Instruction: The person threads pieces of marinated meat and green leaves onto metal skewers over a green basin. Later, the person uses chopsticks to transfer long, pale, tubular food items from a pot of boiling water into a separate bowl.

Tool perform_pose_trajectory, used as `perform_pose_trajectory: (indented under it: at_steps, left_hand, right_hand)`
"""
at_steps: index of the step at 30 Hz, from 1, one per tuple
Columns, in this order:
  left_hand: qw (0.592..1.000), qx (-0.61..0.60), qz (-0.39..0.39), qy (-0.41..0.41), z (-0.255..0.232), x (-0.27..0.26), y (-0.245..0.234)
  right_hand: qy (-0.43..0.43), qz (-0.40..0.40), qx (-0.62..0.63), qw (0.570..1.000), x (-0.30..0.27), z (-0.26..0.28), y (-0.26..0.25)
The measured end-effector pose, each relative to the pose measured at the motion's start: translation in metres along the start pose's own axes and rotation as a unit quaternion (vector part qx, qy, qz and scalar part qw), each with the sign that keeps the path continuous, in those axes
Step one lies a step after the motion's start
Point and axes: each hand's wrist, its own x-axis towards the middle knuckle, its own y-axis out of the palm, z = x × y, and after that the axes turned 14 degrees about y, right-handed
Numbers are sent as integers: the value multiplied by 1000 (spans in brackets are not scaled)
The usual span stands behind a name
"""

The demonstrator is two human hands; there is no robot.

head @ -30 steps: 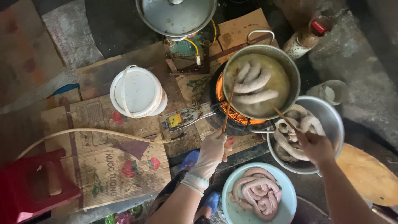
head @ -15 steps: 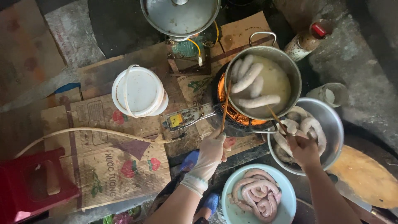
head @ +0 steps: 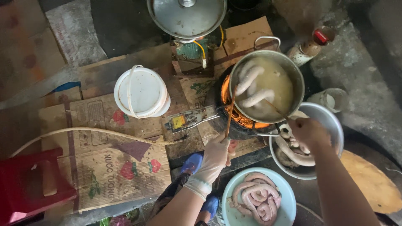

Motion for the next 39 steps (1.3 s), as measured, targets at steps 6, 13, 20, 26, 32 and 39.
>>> perform_pose_trajectory:
  at_steps: [6,13,20,26,32,39]
  left_hand:
    - [999,-19,8,27,-2,-3,2]
    - [997,-50,-21,53,-6,-7,0]
    - [997,-50,-17,58,12,3,8]
    - [997,-46,-27,50,3,0,10]
    - [998,-44,-27,37,-6,-5,10]
    - [996,-60,-34,52,1,-2,13]
  right_hand:
    - [-45,11,161,986,51,-64,89]
    - [-16,51,455,889,22,-85,155]
    - [-67,17,405,912,33,-86,151]
    - [-26,61,511,857,5,-86,150]
    - [-61,47,556,828,-12,-99,141]
    - [-43,7,554,831,-61,-88,76]
